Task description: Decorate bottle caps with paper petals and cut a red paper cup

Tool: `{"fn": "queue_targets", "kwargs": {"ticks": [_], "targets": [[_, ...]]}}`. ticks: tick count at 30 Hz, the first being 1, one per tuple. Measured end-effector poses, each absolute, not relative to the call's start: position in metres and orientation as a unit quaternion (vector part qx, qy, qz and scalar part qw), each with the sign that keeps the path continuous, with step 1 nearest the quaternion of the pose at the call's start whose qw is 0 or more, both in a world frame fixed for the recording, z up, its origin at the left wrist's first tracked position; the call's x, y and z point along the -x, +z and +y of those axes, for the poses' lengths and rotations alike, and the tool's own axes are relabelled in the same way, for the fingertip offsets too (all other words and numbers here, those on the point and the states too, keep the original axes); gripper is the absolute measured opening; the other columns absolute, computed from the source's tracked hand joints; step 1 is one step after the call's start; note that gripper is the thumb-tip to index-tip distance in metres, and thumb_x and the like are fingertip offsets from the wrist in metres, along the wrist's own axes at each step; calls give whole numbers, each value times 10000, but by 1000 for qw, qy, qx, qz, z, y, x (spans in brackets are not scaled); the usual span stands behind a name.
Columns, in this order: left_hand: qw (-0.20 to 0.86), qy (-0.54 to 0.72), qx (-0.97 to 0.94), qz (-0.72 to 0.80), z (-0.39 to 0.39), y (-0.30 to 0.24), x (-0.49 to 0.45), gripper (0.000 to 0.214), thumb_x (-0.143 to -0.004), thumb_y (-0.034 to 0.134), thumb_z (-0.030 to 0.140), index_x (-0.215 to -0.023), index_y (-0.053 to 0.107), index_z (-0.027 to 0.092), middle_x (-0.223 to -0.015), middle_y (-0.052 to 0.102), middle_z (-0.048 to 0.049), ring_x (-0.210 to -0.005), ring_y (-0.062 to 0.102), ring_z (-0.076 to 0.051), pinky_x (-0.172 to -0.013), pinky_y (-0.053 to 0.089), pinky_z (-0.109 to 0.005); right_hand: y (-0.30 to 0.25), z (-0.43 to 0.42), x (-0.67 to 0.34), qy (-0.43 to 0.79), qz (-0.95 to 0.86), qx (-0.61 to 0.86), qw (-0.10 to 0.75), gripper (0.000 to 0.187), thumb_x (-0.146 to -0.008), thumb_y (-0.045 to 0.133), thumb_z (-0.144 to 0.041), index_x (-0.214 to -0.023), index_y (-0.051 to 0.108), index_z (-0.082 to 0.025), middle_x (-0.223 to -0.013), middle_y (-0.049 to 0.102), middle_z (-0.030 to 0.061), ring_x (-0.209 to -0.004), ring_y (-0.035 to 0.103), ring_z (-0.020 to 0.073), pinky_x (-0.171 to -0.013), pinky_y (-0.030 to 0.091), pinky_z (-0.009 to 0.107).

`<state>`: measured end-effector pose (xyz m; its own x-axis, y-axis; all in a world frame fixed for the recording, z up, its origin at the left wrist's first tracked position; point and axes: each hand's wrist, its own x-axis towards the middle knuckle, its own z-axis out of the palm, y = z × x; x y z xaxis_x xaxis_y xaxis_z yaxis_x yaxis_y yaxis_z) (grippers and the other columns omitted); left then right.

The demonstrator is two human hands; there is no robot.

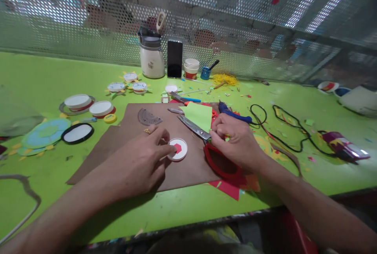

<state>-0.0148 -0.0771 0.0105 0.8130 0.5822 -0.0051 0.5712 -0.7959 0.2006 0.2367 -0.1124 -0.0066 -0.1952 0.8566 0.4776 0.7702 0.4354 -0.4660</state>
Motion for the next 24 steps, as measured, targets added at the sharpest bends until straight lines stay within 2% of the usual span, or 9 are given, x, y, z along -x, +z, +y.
{"fn": "queue_targets", "kwargs": {"ticks": [2, 4, 6, 7, 9, 13, 18, 21, 24], "targets": [[102, 28, -945, 310, -77, 10, 15, 288, -897, 387, 236, -955, 667, 209, -990, 505, -112, -879, 498, -278, -759, 428, -441, -6, -110, -238, 83, -773, 526, 345, 269, -847, 584, -138, -589, 518, -180, -815, 560, 37, -750, 552, 151, -677, 445, 300], [99, 27, -945, 311, -77, 8, 15, 293, -893, 381, 227, -968, 664, 206, -943, 495, -105, -861, 497, -278, -736, 421, -431, -3, -111, -234, 106, -808, 504, 286, 79, -875, 594, -181, -851, 667, -162, -988, 584, 81, -913, 564, 186, -809, 480, 345], [92, 29, -946, 310, -76, 6, 15, 294, -890, 376, 216, -970, 659, 201, -912, 486, -99, -846, 495, -277, -718, 412, -422, 1, -113, -226, 120, -852, 468, 202, 209, -931, 558, -237, -1095, 669, -170, -1159, 560, 121, -1083, 516, 220, -938, 457, 406], [91, 30, -946, 310, -75, 5, 15, 294, -891, 373, 214, -970, 656, 201, -903, 484, -97, -840, 494, -276, -709, 407, -417, 2, -114, -221, 119, -868, 452, 166, 241, -954, 533, -267, -1136, 662, -178, -1218, 544, 130, -1139, 482, 233, -976, 440, 431], [91, 34, -946, 310, -75, 3, 15, 297, -898, 366, 220, -968, 654, 201, -892, 483, -94, -838, 495, -276, -698, 399, -410, 1, -116, -213, 106, -887, 433, 122, 289, -970, 511, -347, -1166, 657, -192, -1289, 521, 135, -1199, 427, 258, -1009, 417, 472], [107, 33, -943, 314, -76, 4, 15, 312, -904, 360, 231, -956, 667, 209, -889, 498, -89, -851, 510, -275, -716, 401, -410, -8, -117, -207, 61, -899, 423, 97, 424, -945, 514, -486, -1251, 612, -209, -1315, 513, 132, -1200, 392, 295, -1003, 410, 520], [159, 52, -925, 342, -72, 11, 14, 285, -903, 394, 266, -919, 673, 207, -893, 531, -78, -842, 531, -253, -744, 422, -400, -11, -117, -209, 29, -905, 415, 92, 457, -935, 513, -516, -1260, 599, -208, -1318, 506, 143, -1200, 390, 303, -976, 422, 523], [191, 80, -909, 362, -69, 15, 14, 234, -877, 452, 279, -965, 653, 199, -942, 568, -77, -873, 556, -245, -770, 442, -386, -10, -117, -210, 29, -906, 412, 89, 431, -933, 521, -510, -1223, 614, -205, -1313, 510, 146, -1207, 395, 300, -969, 430, 515], [187, 101, -905, 370, -71, 20, 14, 191, -847, 487, 267, -962, 621, 194, -960, 594, -73, -861, 562, -228, -770, 453, -372, -9, -117, -209, 31, -905, 415, 90, 421, -937, 508, -517, -1195, 626, -206, -1301, 514, 136, -1185, 412, 293, -971, 431, 505]]}}
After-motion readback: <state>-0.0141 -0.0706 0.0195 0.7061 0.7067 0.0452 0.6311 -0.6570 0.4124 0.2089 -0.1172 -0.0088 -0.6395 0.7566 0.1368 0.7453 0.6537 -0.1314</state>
